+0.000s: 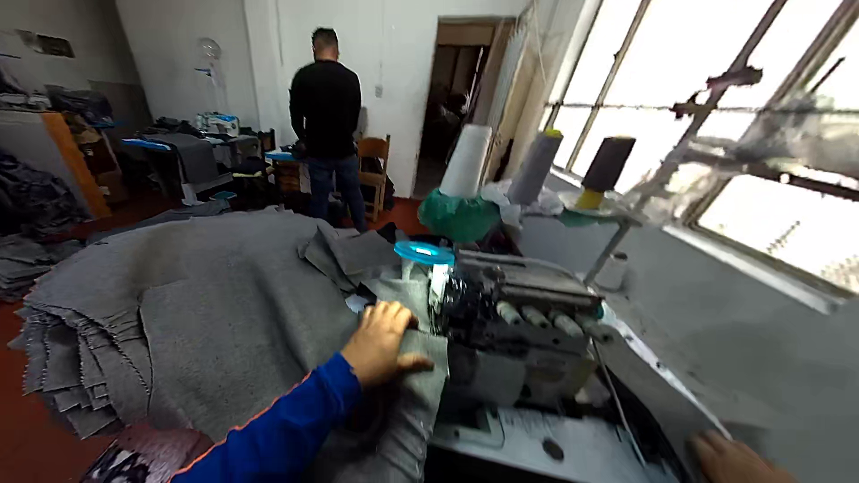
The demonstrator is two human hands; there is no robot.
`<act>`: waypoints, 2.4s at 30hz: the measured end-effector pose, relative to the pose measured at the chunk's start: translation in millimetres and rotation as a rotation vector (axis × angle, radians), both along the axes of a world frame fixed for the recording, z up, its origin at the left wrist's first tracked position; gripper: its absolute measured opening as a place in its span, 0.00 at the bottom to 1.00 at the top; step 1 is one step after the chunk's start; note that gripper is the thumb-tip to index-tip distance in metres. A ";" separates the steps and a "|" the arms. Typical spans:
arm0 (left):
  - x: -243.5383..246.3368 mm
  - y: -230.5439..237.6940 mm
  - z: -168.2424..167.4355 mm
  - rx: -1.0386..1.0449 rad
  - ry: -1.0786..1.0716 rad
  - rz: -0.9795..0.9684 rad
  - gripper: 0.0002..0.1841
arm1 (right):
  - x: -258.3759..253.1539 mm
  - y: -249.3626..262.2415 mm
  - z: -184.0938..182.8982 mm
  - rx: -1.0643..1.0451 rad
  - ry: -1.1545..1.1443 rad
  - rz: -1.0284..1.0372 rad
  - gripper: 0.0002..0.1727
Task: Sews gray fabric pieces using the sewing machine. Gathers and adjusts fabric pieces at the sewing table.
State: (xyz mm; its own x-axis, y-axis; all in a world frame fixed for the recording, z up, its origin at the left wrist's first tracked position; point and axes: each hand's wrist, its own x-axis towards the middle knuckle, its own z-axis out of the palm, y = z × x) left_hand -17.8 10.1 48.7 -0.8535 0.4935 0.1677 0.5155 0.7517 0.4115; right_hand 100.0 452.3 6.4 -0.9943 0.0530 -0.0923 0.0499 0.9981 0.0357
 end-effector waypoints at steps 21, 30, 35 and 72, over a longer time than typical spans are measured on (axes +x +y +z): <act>-20.4 -15.3 -37.2 0.236 0.354 -0.283 0.12 | -25.6 -1.2 46.4 -0.114 0.608 -0.037 0.17; 37.1 -18.2 13.5 0.679 0.261 -0.354 0.02 | -10.6 -206.1 28.6 -1.239 0.829 0.303 0.21; 42.0 -22.7 4.7 0.720 0.175 -0.320 0.03 | -21.7 -306.5 6.3 -1.667 0.738 0.338 0.13; 106.6 -1.2 -49.4 -0.050 0.631 -0.309 0.33 | -11.6 -294.9 -56.5 -2.083 0.387 0.251 0.16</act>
State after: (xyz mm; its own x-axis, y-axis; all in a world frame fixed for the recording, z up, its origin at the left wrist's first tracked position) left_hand 88.8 8.9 -0.7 -0.4201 0.7179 0.5551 0.8373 0.5425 -0.0680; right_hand 88.4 157.4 -50.1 -0.9407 0.0666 0.3327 -0.3248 -0.4601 -0.8263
